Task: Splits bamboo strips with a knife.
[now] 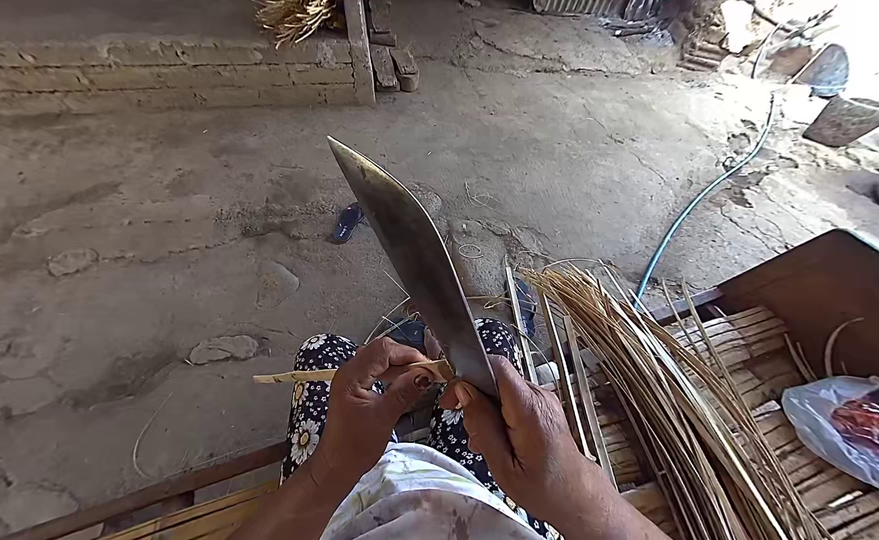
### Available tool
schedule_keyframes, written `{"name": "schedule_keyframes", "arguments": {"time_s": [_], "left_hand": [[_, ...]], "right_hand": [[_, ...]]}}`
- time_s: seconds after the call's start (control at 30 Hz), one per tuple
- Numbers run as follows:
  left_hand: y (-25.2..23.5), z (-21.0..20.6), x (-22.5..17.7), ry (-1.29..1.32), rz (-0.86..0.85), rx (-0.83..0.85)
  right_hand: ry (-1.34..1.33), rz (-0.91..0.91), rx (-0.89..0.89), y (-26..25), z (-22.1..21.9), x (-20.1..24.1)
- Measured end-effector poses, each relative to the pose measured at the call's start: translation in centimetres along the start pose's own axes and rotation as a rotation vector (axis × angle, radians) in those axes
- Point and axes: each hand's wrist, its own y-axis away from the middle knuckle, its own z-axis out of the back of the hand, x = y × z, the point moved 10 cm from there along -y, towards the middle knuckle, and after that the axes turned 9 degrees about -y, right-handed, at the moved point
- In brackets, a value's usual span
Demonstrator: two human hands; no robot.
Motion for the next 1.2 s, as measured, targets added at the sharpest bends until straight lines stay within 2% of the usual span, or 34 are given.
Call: {"name": "schedule_keyframes", "arguments": {"time_s": [0.27, 0.67, 0.87, 0.93, 1.03, 1.07, 1.13, 1.2], "left_hand": [[0.5, -0.3, 0.1, -0.001, 0.000, 0.007], [1.1, -0.4, 0.1, -0.038, -0.029, -0.007], [1.5, -0.6, 0.3, -0.026, -0.035, 0.017], [1.7, -0.6, 0.4, -0.027, -0.028, 0.022], [1.7, -0.4, 0.6, 0.010, 0.009, 0.019], [1.8, -0.3, 0.8, 0.034, 0.031, 0.009], [1.6, -0.4, 0.8, 0.049, 0.034, 0.005], [1.5, -0.5, 1.0, 0.048, 0.041, 0.007]], "right_hand": [[-0.016, -0.089, 0.051, 0.6, -0.6, -0.8], [-0.076, -0.103, -0.009, 0.9, -1.3, -1.2], [-0.060, -0.276, 0.178, 0.3, -1.6, -1.2], [0.060, -0.221, 0.187, 0.3, -1.7, -0.8], [0.338, 0.025, 0.066, 0.5, -1.6, 0.3], [0.316, 0.005, 0.101, 0.5, -1.7, 0.1], [0.080, -0.192, 0.279, 0.0, -1.8, -1.2], [0.071, -0.237, 0.306, -0.1, -1.9, -1.7]]}}
